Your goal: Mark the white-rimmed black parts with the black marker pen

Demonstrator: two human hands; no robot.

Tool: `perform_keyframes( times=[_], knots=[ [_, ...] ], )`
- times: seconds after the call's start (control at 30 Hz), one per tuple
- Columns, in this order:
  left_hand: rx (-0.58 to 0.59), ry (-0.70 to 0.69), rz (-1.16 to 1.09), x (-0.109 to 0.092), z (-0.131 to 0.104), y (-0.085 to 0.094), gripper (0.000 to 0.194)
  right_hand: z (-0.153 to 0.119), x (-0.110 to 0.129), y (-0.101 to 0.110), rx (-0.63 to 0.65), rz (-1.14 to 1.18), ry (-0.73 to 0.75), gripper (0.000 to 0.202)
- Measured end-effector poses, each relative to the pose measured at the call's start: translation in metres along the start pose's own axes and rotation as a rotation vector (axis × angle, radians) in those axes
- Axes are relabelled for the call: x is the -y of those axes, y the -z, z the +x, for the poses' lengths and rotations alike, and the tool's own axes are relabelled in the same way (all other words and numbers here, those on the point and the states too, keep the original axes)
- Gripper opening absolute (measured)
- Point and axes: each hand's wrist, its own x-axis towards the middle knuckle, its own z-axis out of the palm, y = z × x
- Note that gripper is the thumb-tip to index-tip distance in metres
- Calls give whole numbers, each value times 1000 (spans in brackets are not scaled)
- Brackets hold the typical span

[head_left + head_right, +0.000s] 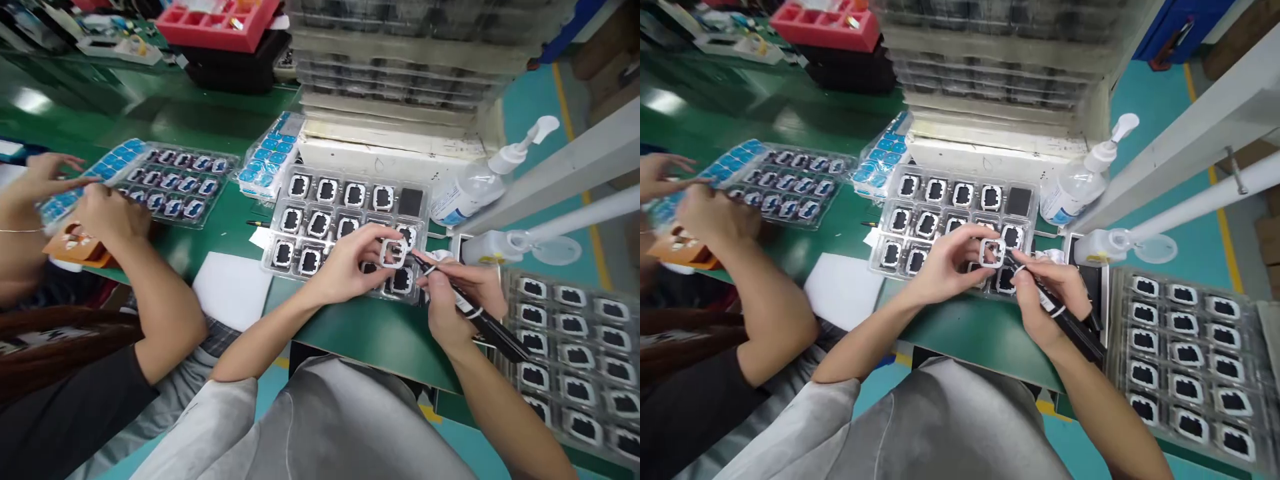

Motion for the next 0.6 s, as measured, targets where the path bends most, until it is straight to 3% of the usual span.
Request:
perform_keyframes(
  times=[0.17,0.33,0.6],
  knots=[
    [-5,-8,183,4,-7,-7,45,-4,1,-1,102,-72,9,17],
    [-37,-2,264,6,-10,-9,50,1,-3,0,147,-82,144,22],
    [-61,-33,392,7,-14,-12,42,9,5,-6,133,-106,226,23]
  ],
)
